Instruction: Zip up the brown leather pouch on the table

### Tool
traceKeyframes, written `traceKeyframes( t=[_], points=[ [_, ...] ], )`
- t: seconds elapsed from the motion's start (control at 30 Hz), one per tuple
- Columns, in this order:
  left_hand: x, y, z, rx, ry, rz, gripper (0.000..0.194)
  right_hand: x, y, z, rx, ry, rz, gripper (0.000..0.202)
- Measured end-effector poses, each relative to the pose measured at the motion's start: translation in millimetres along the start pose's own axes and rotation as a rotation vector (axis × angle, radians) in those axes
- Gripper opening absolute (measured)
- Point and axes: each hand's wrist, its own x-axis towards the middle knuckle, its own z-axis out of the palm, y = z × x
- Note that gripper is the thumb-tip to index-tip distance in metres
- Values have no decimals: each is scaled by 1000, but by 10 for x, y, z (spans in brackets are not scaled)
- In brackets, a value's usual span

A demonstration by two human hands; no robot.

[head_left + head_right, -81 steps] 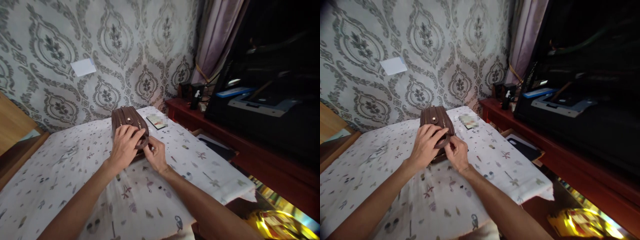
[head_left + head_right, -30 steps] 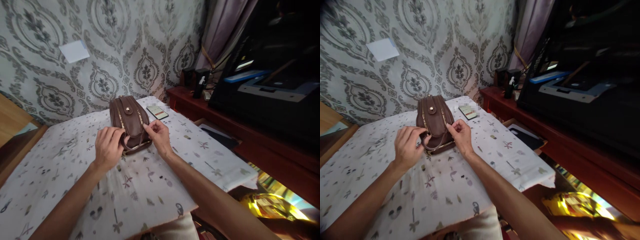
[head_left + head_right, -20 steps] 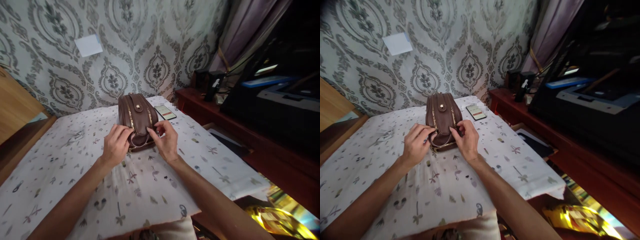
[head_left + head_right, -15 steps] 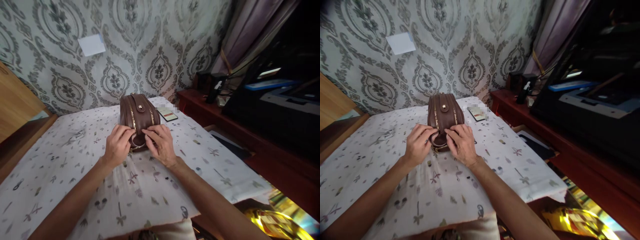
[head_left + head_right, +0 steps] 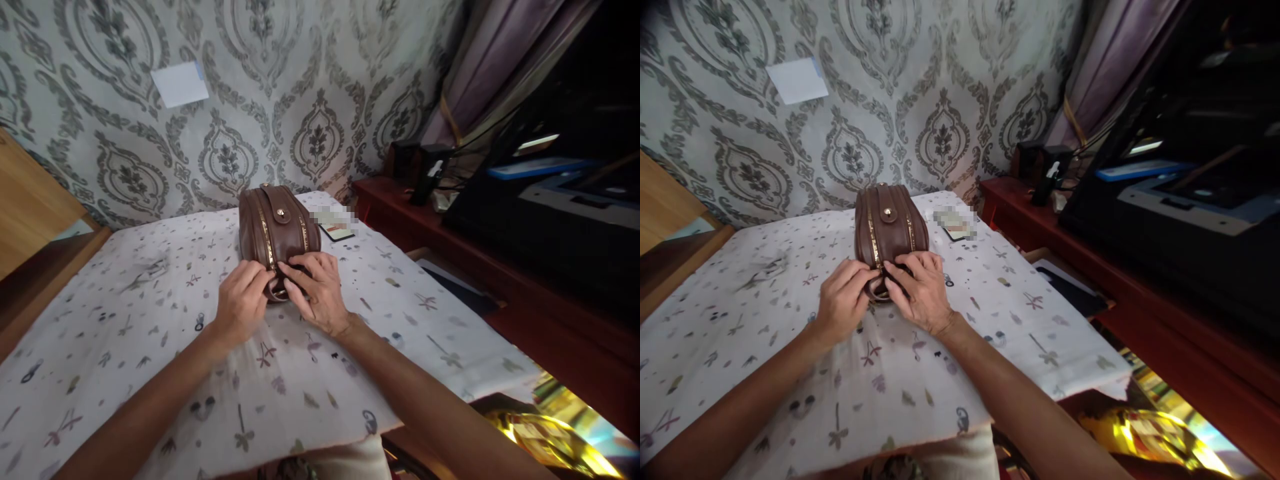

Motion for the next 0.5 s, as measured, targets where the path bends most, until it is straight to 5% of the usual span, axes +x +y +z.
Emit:
traceKeyframes(
  t=[0.27,0.5],
  points=[
    [-103,16,33,219,-7,116,18,39,-35,-39,16,4,2,26],
    [-33,40,-47,195,10,187,39,74,-68,-49,7,-13,6,38]
  ],
)
